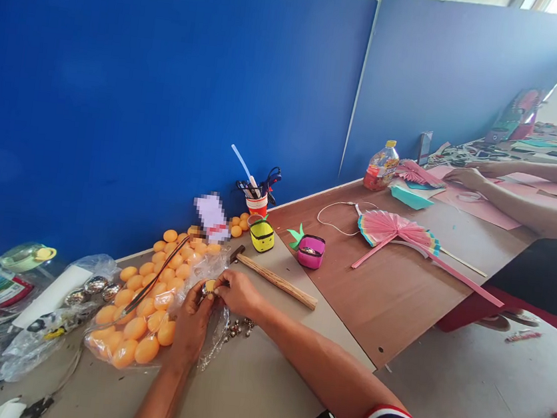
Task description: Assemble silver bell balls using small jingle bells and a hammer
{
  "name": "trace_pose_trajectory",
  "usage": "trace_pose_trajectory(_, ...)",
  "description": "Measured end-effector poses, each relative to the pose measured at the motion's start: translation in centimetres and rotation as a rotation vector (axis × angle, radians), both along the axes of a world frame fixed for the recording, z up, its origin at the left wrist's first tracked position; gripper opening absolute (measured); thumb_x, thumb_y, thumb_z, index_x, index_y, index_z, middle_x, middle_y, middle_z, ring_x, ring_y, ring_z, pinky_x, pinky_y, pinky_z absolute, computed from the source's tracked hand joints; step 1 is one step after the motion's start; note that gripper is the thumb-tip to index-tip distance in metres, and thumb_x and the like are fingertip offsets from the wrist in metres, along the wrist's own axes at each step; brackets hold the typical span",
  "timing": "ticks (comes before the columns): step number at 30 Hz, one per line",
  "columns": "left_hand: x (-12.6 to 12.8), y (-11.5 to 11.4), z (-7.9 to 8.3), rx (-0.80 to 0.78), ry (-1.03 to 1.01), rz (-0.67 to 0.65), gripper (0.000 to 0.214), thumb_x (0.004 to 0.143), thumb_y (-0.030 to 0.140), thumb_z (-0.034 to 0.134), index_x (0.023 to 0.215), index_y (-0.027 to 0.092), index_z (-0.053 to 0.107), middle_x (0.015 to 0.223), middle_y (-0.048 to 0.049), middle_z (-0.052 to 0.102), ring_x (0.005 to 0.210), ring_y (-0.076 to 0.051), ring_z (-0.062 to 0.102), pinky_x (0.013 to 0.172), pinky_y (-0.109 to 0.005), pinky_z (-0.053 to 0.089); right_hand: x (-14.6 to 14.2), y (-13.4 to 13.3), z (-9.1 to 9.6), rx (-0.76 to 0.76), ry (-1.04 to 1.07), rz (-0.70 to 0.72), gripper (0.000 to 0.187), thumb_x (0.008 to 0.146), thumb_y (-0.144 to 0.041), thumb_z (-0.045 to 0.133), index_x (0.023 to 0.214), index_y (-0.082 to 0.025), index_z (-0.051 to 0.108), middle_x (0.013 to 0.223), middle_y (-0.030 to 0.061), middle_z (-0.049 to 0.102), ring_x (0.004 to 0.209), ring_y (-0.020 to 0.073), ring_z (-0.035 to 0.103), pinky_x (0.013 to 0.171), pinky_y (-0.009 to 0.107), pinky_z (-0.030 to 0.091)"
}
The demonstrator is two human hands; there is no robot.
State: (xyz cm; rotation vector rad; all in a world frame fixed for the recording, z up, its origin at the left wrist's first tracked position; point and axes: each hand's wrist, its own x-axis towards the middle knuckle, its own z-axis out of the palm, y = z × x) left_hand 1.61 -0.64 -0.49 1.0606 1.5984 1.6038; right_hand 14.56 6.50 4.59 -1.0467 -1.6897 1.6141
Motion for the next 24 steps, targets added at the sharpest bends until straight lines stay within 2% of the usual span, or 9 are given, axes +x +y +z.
trace_pose_trajectory(5, 0.2, -0.1, 0.4, -0.024, -0.024, -0.043, 0.046, 0.081, 0.045, 0.07, 0.122, 0.023, 0.064, 0.115, -0.0097, 0.071, 0.108, -0.027, 0.065, 0.092, -0.04, 0.053, -0.4, 0.3, -0.6, -0.097, 0.11, -0.045, 0.029, 0.071, -0.005, 0.069, 0.078, -0.022, 0.046, 0.056, -0.0091, 0.051, 0.048, 0.0104, 0.053, 0.05, 0.021, 0.039)
trace_pose_trajectory(8, 0.3, -0.1, 0.7, 0.0, -0.09, -0.062, 0.048, 0.081, 0.046, 0.071, 0.122, 0.023, 0.063, 0.113, -0.01, 0.071, 0.104, -0.026, 0.067, 0.091, -0.04, 0.053, 0.3, 1.1, -0.3, -0.137, 0.179, 0.068, 0.019, 0.075, -0.012, 0.067, 0.077, -0.02, 0.049, 0.052, -0.0079, 0.053, 0.048, 0.0099, 0.052, 0.051, 0.021, 0.039)
trace_pose_trajectory(11, 0.5, -0.1, 1.1, -0.018, -0.176, -0.025, 0.049, 0.078, 0.046, 0.073, 0.12, 0.023, 0.062, 0.102, -0.0072, 0.07, 0.087, -0.022, 0.068, 0.083, -0.038, 0.055, 2.0, 2.4, 0.4, -0.105, 0.178, 0.197, 0.009, 0.076, -0.018, 0.065, 0.074, -0.017, 0.056, 0.052, -0.0077, 0.051, 0.048, 0.0081, 0.047, 0.051, 0.021, 0.037)
trace_pose_trajectory(14, 0.6, 0.0, 1.5, -0.035, -0.257, 0.009, 0.046, 0.078, 0.045, 0.073, 0.117, 0.024, 0.06, 0.096, -0.0035, 0.066, 0.074, -0.017, 0.064, 0.078, -0.035, 0.054, 4.0, 3.8, 1.2, 0.009, -0.025, 0.286, 0.002, 0.073, -0.015, 0.066, 0.075, -0.015, 0.066, 0.055, -0.0068, 0.054, 0.049, 0.0075, 0.043, 0.051, 0.02, 0.034)
trace_pose_trajectory(19, 0.9, 0.0, 1.7, 0.021, -0.342, 0.048, 0.045, 0.074, 0.041, 0.075, 0.112, 0.026, 0.057, 0.101, -0.0028, 0.065, 0.073, -0.016, 0.064, 0.077, -0.035, 0.054, 6.0, 5.1, 1.9, 0.285, -0.388, 0.395, 0.014, 0.068, -0.005, 0.065, 0.073, -0.015, 0.073, 0.073, -0.0008, 0.071, 0.07, 0.0131, 0.06, 0.065, 0.022, 0.043)
trace_pose_trajectory(24, 0.9, 0.2, 1.7, 0.006, -0.402, 0.03, 0.048, 0.068, 0.041, 0.081, 0.105, 0.022, 0.059, 0.091, -0.0009, 0.066, 0.069, -0.013, 0.062, 0.074, -0.031, 0.053, 6.6, 4.7, 2.3, 0.382, -0.648, 0.596, 0.021, 0.066, -0.003, 0.068, 0.079, -0.017, 0.077, 0.076, 0.0004, 0.073, 0.068, 0.0143, 0.06, 0.058, 0.022, 0.039)
